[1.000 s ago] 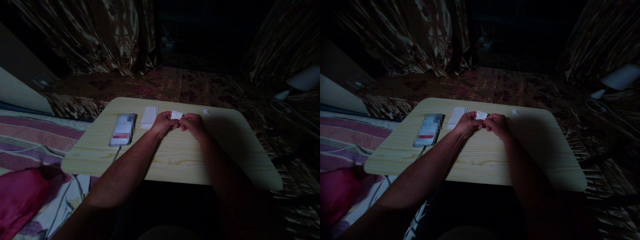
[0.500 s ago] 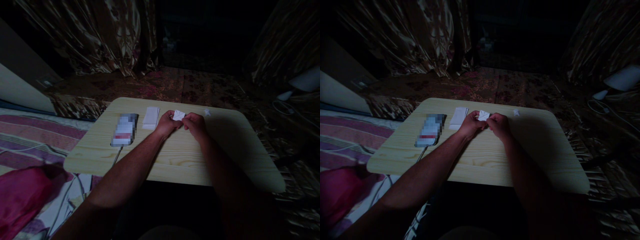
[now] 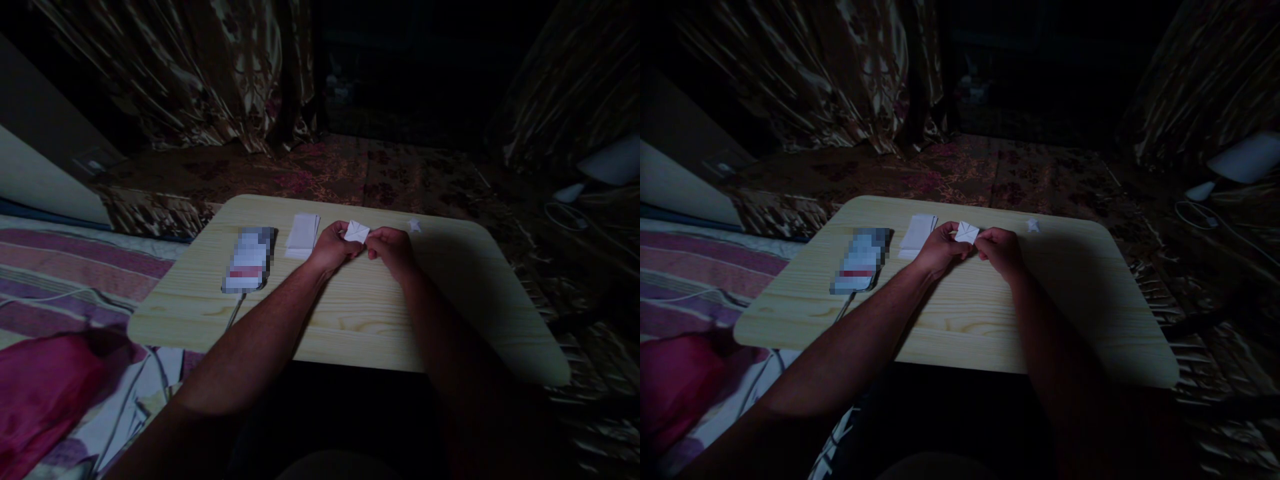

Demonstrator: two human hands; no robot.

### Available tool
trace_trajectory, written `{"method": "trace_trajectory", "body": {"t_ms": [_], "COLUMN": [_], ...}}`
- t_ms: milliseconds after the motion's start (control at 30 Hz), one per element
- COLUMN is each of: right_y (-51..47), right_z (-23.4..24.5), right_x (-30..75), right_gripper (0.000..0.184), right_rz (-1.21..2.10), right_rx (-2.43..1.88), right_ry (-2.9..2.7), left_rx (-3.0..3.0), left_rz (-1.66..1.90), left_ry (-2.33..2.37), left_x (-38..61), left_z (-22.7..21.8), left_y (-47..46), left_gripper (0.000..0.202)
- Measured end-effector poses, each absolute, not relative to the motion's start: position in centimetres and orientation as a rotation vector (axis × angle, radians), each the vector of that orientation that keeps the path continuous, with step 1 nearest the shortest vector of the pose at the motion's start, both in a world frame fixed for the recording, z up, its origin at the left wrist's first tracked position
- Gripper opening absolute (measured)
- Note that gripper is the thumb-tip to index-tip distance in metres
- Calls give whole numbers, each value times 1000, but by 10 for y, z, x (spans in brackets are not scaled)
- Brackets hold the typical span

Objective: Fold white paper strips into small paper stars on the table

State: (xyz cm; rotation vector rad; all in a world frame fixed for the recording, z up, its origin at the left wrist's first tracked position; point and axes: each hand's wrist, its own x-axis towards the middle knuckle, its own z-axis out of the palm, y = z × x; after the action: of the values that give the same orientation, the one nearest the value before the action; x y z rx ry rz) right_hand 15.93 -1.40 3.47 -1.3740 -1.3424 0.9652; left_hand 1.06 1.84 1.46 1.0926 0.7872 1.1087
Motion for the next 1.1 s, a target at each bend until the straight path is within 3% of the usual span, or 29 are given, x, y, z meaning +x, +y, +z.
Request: {"method": "trace_trajectory", "body": {"t_ms": [1100], "right_y": [-16], "right_z": [38], "right_x": [159], "right_gripper": [9], "right_rz": [888], "right_rx": [-1454], "right_ry": [-1447], "left_rx": [1215], "left_rz": [1075], "left_ry": [830], "left_x": [10], "left_z": [12], "left_y": [18], "left_gripper": [48]}}
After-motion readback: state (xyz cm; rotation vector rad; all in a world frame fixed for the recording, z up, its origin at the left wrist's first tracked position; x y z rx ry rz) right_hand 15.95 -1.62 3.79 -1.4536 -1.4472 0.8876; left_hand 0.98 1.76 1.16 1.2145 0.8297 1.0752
